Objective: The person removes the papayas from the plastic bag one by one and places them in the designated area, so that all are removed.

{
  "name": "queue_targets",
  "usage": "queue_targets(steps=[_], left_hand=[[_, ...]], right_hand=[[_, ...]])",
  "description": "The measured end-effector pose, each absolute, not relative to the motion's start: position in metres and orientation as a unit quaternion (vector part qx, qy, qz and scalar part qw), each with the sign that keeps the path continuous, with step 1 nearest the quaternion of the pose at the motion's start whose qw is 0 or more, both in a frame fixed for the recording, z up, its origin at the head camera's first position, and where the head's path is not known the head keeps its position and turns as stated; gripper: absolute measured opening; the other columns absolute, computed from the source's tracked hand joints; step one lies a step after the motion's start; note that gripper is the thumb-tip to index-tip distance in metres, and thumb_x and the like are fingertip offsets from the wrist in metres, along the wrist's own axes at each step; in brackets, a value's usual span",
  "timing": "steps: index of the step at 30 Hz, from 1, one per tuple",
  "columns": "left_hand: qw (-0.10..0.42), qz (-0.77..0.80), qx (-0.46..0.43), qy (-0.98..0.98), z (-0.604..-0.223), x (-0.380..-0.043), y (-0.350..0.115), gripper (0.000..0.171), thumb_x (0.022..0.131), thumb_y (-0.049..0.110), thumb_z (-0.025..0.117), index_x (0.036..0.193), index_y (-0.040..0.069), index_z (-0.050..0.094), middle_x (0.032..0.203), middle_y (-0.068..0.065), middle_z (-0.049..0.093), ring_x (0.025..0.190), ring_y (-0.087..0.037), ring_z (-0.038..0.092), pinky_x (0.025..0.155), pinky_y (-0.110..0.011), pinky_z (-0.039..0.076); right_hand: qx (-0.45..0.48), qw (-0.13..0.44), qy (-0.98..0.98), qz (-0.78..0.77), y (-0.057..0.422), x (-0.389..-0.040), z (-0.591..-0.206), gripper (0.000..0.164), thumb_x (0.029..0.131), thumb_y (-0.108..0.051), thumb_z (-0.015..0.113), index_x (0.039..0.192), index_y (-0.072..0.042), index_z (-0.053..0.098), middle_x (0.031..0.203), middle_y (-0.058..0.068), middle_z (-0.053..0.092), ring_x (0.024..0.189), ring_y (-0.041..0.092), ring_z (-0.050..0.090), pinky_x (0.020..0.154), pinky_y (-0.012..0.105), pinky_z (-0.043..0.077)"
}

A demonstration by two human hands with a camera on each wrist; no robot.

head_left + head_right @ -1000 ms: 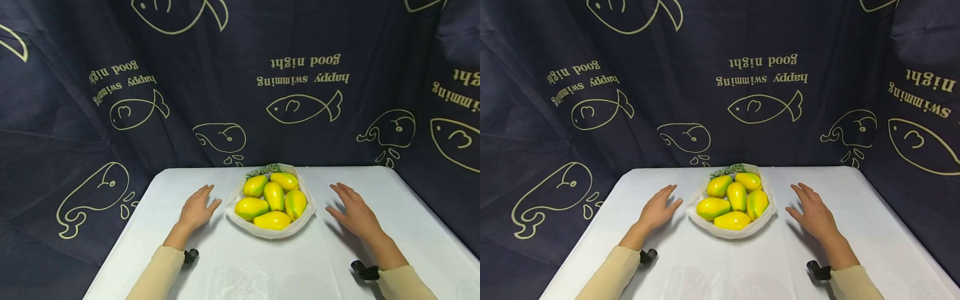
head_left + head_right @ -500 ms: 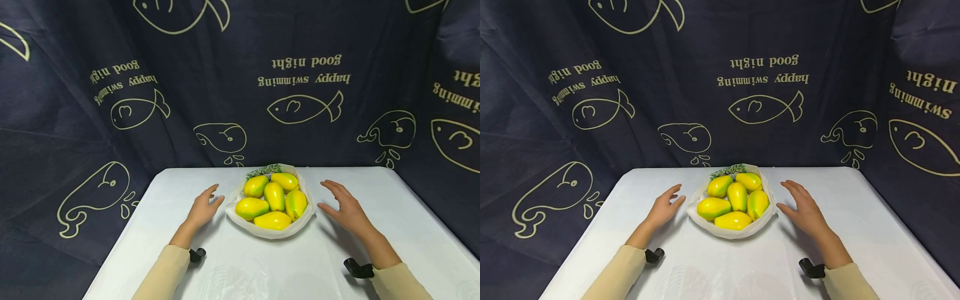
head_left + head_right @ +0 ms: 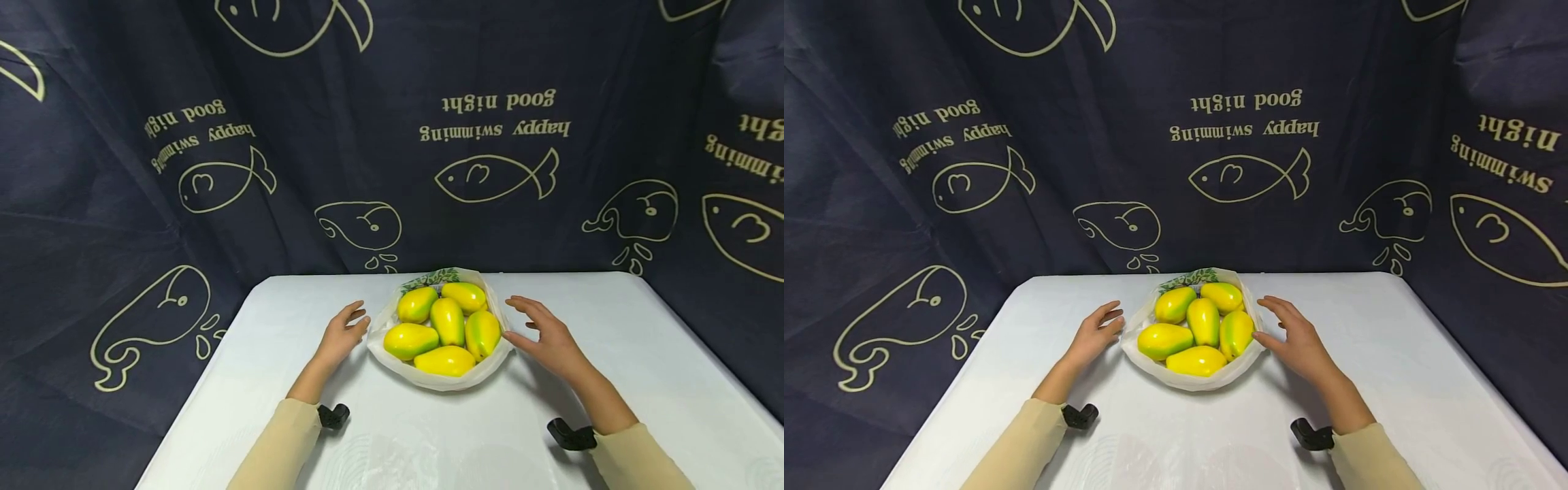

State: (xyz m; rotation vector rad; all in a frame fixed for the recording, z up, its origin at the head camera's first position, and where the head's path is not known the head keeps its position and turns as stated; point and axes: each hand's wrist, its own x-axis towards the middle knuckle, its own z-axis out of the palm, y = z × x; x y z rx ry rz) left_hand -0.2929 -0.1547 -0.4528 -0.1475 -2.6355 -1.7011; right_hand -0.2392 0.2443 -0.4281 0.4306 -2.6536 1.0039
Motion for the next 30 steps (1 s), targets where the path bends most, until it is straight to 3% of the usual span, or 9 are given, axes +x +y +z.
queue_targets(steps=[8, 19, 30], left_hand=[[-0.027, -0.607, -0.046, -0.793, -0.456, -0.297, -0.147, 0.053, 0.102, 0.023, 0.057, 0.152, 0.014, 0.042, 0.150, -0.019, 0.050, 0.129, -0.038, 0.056, 0.094, -0.040, 0.057], [-0.074, -0.638, -0.025, -0.766, -0.462, -0.297, -0.142, 0.047, 0.103, 0.021, 0.056, 0.149, 0.022, 0.048, 0.152, -0.010, 0.050, 0.137, -0.032, 0.051, 0.104, -0.042, 0.052], [-0.081, -0.651, -0.032, -0.754, -0.468, -0.296, -0.140, 0.043, 0.101, 0.013, 0.056, 0.143, 0.018, 0.056, 0.156, -0.015, 0.044, 0.143, -0.035, 0.043, 0.105, -0.039, 0.050]], right_hand=[[0.133, 0.091, -0.912, 0.377, 0.228, -0.244, -0.429, 0.065, 0.091, -0.026, 0.073, 0.148, -0.013, 0.045, 0.153, 0.015, 0.044, 0.138, 0.039, 0.044, 0.108, 0.059, 0.044], [0.109, 0.042, -0.912, 0.394, 0.224, -0.250, -0.436, 0.068, 0.092, -0.034, 0.072, 0.150, -0.016, 0.042, 0.157, 0.016, 0.039, 0.142, 0.042, 0.038, 0.115, 0.066, 0.030], [0.088, -0.009, -0.921, 0.380, 0.224, -0.259, -0.442, 0.083, 0.088, -0.050, 0.072, 0.155, -0.018, 0.035, 0.160, 0.020, 0.032, 0.147, 0.047, 0.028, 0.113, 0.069, 0.031]])
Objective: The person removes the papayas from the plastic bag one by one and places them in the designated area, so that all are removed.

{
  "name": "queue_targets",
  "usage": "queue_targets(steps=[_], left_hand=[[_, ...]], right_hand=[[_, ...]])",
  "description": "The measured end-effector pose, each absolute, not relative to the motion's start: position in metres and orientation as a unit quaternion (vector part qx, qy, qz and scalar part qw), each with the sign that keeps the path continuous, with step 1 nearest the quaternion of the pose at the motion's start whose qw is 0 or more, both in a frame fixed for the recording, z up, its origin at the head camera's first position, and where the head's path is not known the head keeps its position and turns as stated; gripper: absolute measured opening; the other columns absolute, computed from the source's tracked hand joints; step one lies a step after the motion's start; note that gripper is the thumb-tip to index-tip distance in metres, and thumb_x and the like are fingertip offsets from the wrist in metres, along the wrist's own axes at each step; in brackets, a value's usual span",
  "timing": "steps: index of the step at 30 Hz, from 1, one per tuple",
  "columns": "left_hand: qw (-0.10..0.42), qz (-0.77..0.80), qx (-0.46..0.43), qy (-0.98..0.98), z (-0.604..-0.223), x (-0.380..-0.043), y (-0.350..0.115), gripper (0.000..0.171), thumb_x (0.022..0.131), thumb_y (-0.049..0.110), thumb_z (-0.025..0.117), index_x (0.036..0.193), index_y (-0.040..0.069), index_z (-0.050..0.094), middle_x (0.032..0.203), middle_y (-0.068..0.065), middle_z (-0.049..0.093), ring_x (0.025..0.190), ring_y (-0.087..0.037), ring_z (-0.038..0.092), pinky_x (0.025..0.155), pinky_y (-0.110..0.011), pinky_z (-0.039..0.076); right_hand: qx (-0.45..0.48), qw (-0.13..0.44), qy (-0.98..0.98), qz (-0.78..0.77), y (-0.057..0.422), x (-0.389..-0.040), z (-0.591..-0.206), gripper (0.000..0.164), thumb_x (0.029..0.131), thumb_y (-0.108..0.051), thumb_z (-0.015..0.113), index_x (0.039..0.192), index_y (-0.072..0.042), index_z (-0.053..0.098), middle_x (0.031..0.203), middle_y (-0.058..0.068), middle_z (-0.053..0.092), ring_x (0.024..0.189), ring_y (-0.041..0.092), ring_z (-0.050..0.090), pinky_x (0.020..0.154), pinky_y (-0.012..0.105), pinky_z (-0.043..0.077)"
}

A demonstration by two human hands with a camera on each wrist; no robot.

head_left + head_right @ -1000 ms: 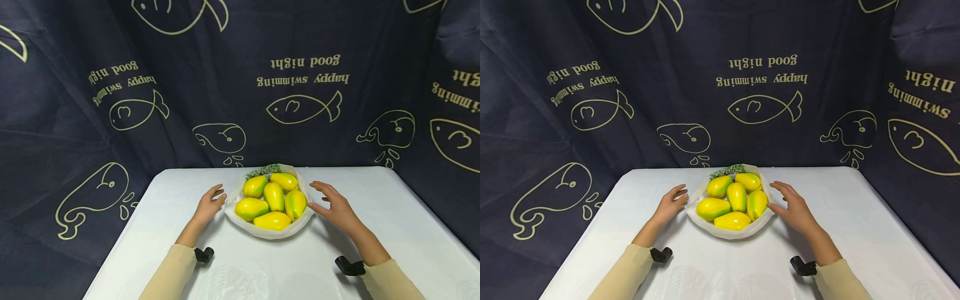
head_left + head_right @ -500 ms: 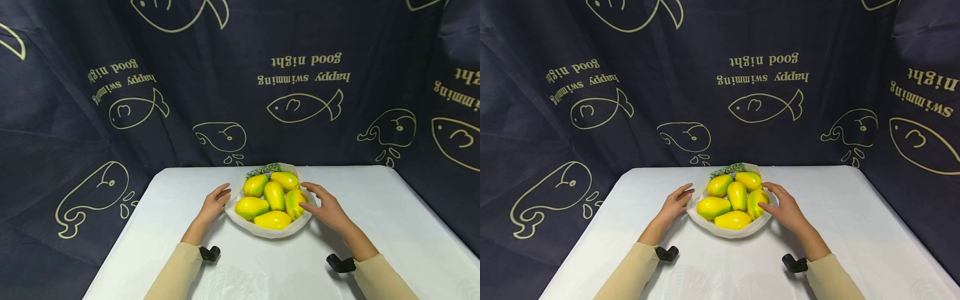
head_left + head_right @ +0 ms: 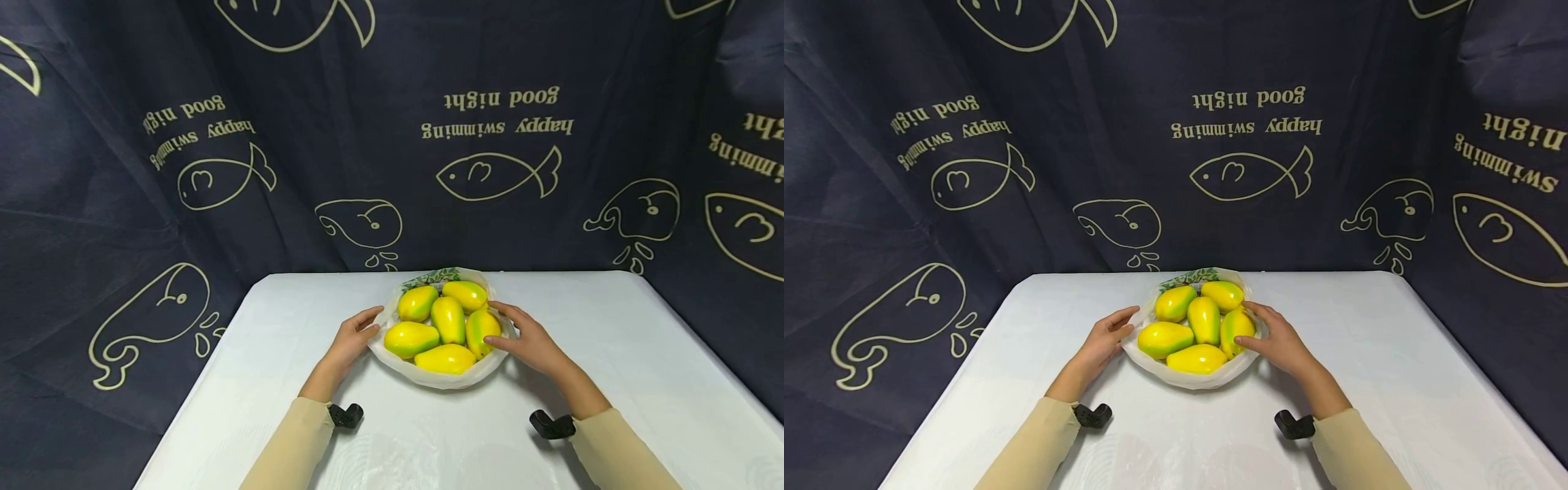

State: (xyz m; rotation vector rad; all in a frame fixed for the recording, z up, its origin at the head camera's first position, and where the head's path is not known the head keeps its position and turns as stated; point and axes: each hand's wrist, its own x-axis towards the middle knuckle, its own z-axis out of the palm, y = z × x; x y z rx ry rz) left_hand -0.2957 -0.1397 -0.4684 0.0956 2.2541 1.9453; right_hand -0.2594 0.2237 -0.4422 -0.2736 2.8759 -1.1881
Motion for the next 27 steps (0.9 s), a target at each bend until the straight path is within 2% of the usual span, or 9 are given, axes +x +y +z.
queue_targets(steps=[10, 15, 27], left_hand=[[0.093, 0.668, 0.029, 0.738, -0.470, -0.295, -0.139, 0.044, 0.101, 0.010, 0.055, 0.144, 0.017, 0.054, 0.158, -0.016, 0.041, 0.140, -0.035, 0.046, 0.105, -0.040, 0.051], [0.100, 0.674, 0.031, 0.731, -0.471, -0.296, -0.140, 0.045, 0.101, 0.010, 0.055, 0.146, 0.017, 0.053, 0.159, -0.015, 0.038, 0.142, -0.035, 0.044, 0.107, -0.043, 0.050], [0.100, 0.684, 0.029, 0.722, -0.471, -0.296, -0.139, 0.045, 0.101, 0.009, 0.054, 0.146, 0.015, 0.052, 0.160, -0.016, 0.037, 0.141, -0.035, 0.045, 0.104, -0.039, 0.052]], right_hand=[[-0.104, 0.025, 0.922, -0.373, 0.223, -0.263, -0.448, 0.090, 0.085, -0.048, 0.075, 0.156, -0.010, 0.033, 0.159, 0.022, 0.033, 0.146, 0.048, 0.026, 0.114, 0.071, 0.026], [-0.107, 0.040, 0.923, -0.369, 0.225, -0.265, -0.450, 0.095, 0.084, -0.050, 0.076, 0.156, -0.009, 0.031, 0.160, 0.022, 0.031, 0.147, 0.049, 0.025, 0.114, 0.071, 0.025], [-0.109, 0.080, 0.920, -0.367, 0.228, -0.269, -0.455, 0.112, 0.076, -0.053, 0.081, 0.160, -0.011, 0.019, 0.163, 0.024, 0.024, 0.147, 0.050, 0.021, 0.113, 0.075, 0.021]])
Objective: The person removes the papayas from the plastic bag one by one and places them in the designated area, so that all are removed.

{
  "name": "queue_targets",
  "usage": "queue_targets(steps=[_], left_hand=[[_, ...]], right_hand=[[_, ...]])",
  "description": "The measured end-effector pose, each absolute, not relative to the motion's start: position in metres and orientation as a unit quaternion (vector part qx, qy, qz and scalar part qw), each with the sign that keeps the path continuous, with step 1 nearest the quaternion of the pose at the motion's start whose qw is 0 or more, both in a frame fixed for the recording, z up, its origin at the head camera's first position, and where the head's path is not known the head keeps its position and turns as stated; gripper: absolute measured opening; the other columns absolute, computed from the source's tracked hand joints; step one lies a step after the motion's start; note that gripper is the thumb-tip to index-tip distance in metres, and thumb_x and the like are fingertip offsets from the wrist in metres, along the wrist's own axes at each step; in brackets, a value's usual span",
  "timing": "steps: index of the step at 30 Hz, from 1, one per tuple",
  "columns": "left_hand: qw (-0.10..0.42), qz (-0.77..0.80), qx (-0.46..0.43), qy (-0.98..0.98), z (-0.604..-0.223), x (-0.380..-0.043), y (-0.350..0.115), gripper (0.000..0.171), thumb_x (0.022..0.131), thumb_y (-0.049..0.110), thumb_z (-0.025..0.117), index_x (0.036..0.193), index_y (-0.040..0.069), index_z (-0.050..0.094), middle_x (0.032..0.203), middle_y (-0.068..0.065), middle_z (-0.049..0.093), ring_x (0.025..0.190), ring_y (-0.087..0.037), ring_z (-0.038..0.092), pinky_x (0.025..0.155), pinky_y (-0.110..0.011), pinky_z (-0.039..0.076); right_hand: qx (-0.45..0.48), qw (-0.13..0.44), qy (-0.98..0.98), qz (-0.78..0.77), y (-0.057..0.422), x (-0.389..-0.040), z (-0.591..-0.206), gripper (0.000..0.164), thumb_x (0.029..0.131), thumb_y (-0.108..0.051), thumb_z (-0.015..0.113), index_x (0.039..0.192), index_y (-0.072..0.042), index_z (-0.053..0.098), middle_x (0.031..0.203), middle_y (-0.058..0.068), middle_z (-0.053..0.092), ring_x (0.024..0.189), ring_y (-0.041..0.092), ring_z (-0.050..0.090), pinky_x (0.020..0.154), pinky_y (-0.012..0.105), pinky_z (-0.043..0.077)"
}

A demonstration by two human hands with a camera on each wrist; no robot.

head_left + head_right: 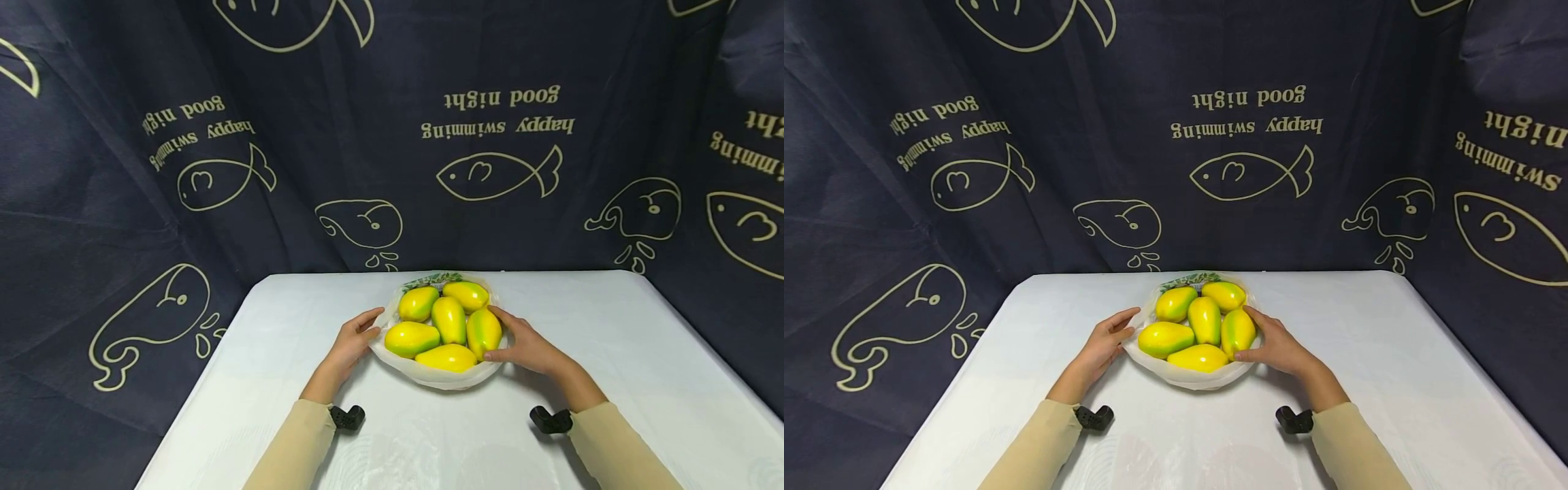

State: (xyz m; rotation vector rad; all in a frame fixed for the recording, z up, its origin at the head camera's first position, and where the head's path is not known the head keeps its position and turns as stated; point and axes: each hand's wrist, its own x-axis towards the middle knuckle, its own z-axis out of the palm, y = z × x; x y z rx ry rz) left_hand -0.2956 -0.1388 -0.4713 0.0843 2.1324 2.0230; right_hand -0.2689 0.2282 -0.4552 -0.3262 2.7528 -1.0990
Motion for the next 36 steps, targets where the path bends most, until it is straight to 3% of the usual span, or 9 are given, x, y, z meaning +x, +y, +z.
queue_targets(steps=[14, 36], left_hand=[[0.100, 0.699, 0.030, 0.708, -0.474, -0.296, -0.138, 0.045, 0.101, 0.007, 0.054, 0.146, 0.013, 0.053, 0.160, -0.013, 0.037, 0.140, -0.033, 0.046, 0.095, -0.029, 0.055], [0.104, 0.705, 0.029, 0.701, -0.475, -0.297, -0.139, 0.046, 0.101, 0.007, 0.054, 0.146, 0.012, 0.052, 0.161, -0.012, 0.037, 0.141, -0.035, 0.046, 0.099, -0.036, 0.055]], right_hand=[[-0.106, 0.064, 0.929, -0.348, 0.230, -0.270, -0.459, 0.111, 0.075, -0.053, 0.082, 0.159, -0.012, 0.022, 0.161, 0.024, 0.028, 0.145, 0.047, 0.026, 0.111, 0.074, 0.027], [-0.121, 0.005, 0.933, -0.339, 0.224, -0.264, -0.448, 0.104, 0.076, -0.047, 0.082, 0.157, -0.015, 0.026, 0.159, 0.019, 0.032, 0.141, 0.042, 0.029, 0.109, 0.074, 0.030]])
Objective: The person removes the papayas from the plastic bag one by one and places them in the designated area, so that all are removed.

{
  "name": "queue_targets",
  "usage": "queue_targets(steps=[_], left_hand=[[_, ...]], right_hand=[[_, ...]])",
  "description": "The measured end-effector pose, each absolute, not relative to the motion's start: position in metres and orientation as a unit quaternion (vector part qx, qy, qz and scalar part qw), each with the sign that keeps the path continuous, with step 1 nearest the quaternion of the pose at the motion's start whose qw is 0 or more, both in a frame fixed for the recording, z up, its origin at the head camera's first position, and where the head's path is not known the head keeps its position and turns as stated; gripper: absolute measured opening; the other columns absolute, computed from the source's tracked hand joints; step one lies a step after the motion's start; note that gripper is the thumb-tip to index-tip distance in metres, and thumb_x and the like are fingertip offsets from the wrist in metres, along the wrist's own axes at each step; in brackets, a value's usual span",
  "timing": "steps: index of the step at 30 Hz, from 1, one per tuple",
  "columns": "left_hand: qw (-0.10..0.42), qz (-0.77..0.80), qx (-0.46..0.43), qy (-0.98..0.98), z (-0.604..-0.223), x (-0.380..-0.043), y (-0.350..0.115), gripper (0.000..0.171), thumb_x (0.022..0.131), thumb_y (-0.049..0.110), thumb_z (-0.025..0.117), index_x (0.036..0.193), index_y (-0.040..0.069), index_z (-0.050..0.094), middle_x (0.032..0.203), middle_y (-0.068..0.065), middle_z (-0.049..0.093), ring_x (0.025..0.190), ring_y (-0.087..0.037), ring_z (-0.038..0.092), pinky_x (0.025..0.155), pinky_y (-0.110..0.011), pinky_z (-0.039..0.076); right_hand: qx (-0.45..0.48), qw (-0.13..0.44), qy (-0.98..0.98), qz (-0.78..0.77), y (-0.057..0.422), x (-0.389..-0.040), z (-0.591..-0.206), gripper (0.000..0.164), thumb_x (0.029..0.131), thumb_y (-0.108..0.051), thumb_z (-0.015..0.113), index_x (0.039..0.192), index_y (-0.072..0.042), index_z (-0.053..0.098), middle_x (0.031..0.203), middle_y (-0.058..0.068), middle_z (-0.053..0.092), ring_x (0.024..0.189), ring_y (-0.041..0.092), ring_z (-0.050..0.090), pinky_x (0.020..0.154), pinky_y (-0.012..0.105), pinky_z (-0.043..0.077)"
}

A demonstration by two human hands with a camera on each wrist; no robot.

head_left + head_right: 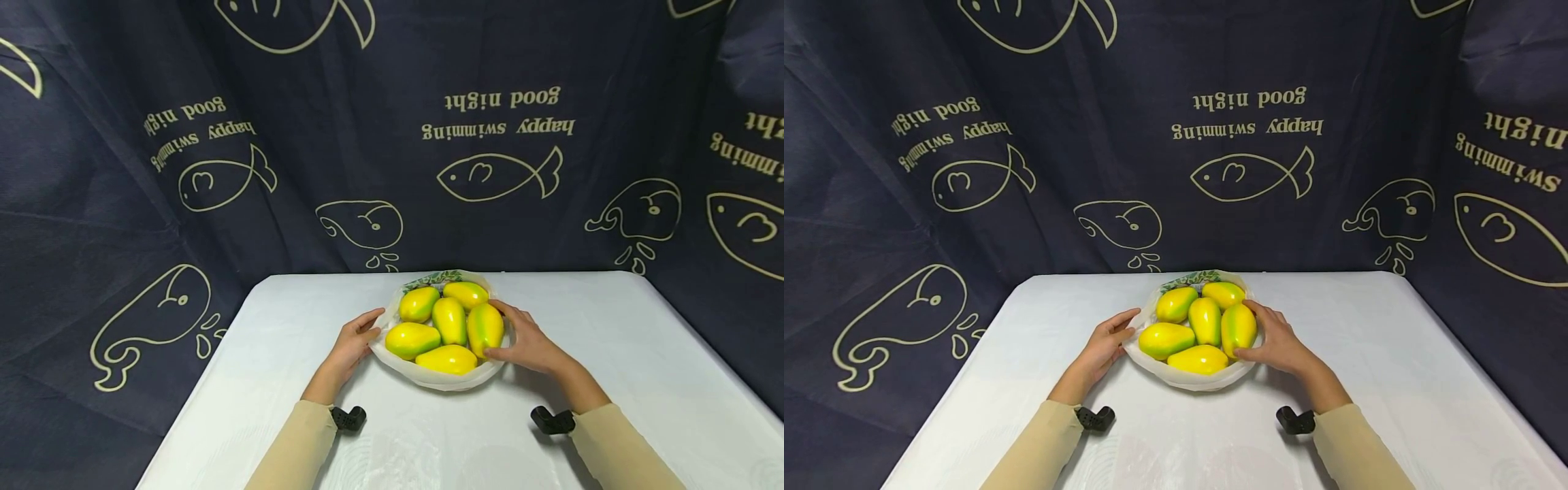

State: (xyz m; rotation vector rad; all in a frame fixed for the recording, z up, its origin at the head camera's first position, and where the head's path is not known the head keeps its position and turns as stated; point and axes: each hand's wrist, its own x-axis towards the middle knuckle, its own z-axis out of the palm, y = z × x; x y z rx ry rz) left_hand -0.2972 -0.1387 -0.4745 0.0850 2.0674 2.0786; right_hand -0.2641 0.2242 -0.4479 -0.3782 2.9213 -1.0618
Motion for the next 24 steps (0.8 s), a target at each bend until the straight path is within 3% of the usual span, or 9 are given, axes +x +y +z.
queue_targets(steps=[16, 24], left_hand=[[0.107, 0.709, 0.026, 0.697, -0.476, -0.298, -0.140, 0.045, 0.101, 0.007, 0.055, 0.146, 0.013, 0.053, 0.160, -0.011, 0.038, 0.137, -0.031, 0.050, 0.092, -0.029, 0.057], [0.105, 0.706, 0.021, 0.700, -0.475, -0.298, -0.140, 0.045, 0.101, 0.007, 0.054, 0.145, 0.013, 0.053, 0.160, -0.012, 0.038, 0.135, -0.029, 0.051, 0.092, -0.029, 0.056]], right_hand=[[-0.132, -0.039, 0.906, -0.399, 0.239, -0.262, -0.431, 0.101, 0.081, -0.034, 0.081, 0.158, -0.009, 0.020, 0.157, 0.023, 0.030, 0.141, 0.041, 0.032, 0.109, 0.062, 0.035], [-0.113, -0.041, 0.898, -0.424, 0.253, -0.261, -0.423, 0.104, 0.084, -0.029, 0.080, 0.160, -0.011, 0.012, 0.157, 0.026, 0.024, 0.132, 0.046, 0.040, 0.106, 0.061, 0.042]])
